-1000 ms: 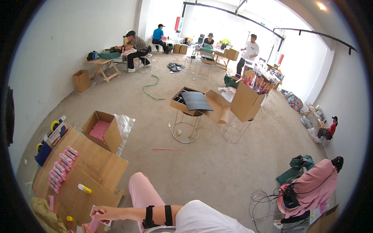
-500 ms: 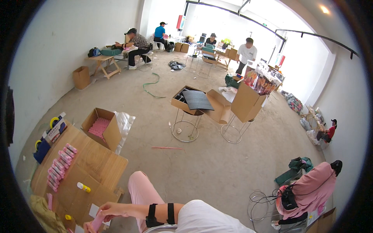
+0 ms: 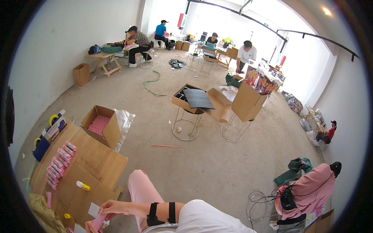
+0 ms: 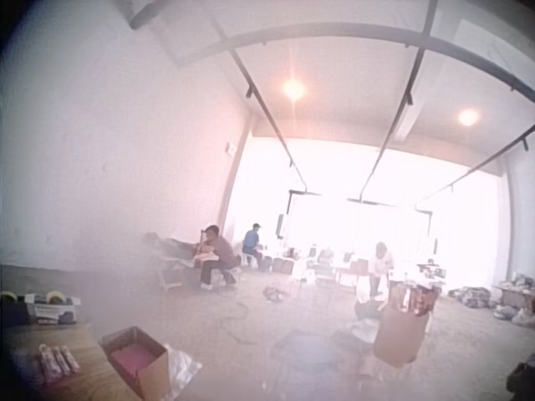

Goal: Applying adhesive labels or wrap around small cylindrical pink plastic containers.

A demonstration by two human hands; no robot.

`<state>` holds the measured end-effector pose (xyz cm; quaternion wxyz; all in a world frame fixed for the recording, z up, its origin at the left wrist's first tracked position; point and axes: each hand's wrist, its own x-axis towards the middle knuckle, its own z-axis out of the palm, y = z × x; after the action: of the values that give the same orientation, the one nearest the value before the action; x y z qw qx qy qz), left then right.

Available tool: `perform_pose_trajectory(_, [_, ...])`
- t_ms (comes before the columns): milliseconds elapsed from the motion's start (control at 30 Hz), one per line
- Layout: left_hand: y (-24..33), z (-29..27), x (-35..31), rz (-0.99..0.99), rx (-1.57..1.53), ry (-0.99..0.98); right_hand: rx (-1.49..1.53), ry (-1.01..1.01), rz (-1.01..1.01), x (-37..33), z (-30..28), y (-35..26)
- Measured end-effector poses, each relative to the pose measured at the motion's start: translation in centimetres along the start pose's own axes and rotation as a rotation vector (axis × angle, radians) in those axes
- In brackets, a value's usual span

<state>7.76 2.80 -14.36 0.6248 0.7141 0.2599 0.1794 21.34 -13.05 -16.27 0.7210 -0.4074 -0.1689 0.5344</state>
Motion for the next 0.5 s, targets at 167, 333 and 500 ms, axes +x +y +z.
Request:
perform_pose_trajectory(167, [-0.7, -0.9, 0.4, -0.149, -0.041, -0.154, -0.117, 0.051, -0.080, -0.4, 0.4, -0.1])
perform_pose_trajectory(333, [-2.6, -0.8, 0.3, -0.186, -0.065, -0.230, -0.101, 0.305, -0.147, -3.5, -5.3, -1.7])
perform_pose_trajectory(500, [-8.3, -1.4, -0.5, -0.525, -0.133, -0.262, 0.029, 0.536, -0.119, -4.2, -8.7, -1.8])
